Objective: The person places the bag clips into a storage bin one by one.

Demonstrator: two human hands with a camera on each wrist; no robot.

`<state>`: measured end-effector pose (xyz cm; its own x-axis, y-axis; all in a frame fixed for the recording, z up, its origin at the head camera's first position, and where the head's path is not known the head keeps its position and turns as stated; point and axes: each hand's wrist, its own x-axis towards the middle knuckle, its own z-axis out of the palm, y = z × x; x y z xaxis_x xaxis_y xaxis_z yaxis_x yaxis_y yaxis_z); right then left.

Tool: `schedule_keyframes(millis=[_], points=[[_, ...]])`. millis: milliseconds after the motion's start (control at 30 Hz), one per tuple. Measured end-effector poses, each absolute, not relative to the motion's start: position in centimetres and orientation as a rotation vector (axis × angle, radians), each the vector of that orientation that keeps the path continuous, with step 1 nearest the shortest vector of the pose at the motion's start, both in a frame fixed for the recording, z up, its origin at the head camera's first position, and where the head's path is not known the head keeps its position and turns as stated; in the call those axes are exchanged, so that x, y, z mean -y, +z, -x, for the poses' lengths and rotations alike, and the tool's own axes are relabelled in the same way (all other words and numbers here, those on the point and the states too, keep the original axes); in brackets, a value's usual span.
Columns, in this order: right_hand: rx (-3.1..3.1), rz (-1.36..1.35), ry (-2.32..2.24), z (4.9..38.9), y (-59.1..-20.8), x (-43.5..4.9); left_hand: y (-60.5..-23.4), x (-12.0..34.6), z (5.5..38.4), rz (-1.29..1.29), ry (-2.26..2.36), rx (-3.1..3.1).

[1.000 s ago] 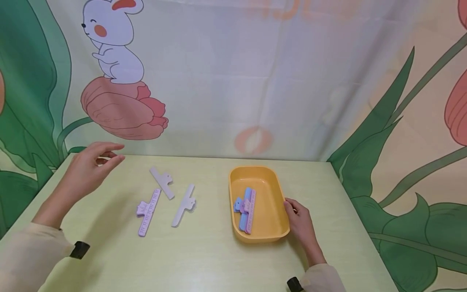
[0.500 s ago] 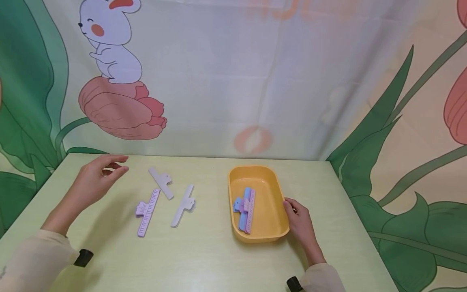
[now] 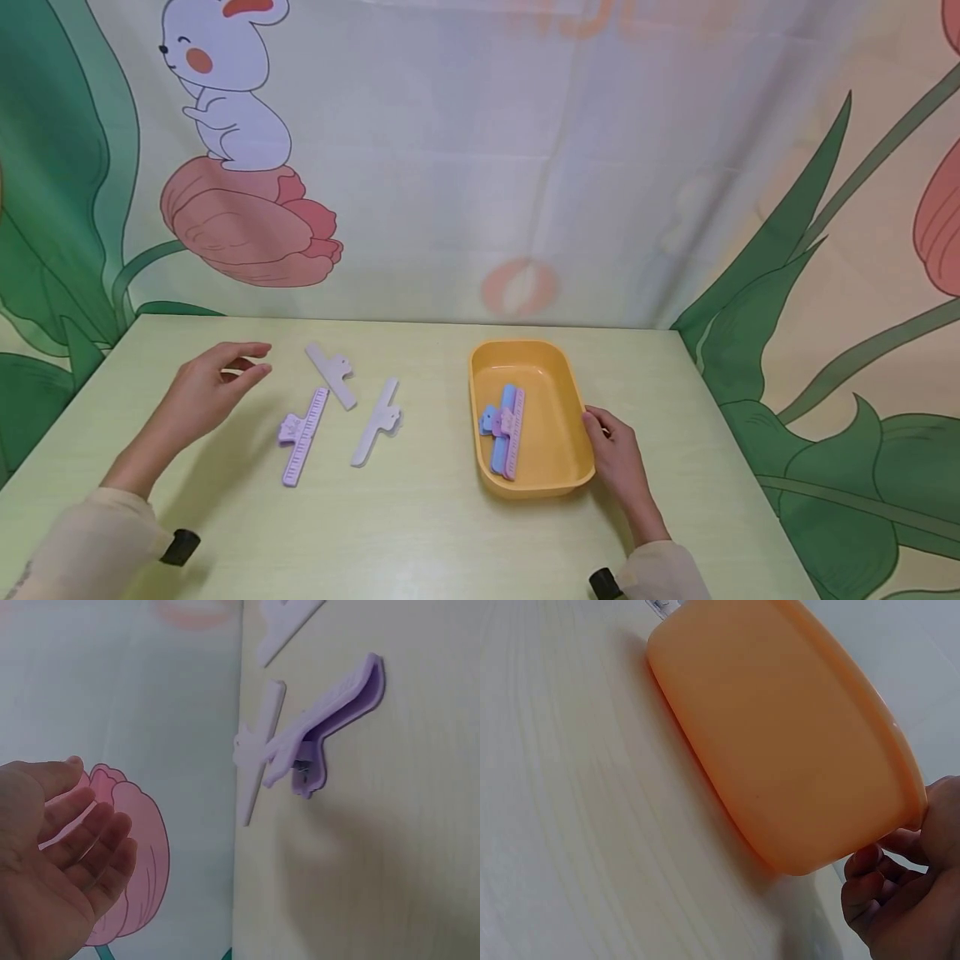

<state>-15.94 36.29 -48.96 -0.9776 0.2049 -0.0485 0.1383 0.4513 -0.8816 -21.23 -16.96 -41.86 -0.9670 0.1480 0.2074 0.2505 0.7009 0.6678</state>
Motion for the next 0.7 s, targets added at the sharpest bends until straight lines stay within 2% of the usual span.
schedule_keyframes(millis=[700], points=[[2.629, 0.335, 1.568, 15.9, -49.0, -36.2, -45.4, 17.7, 20.5, 0.260, -1.164, 2.804]])
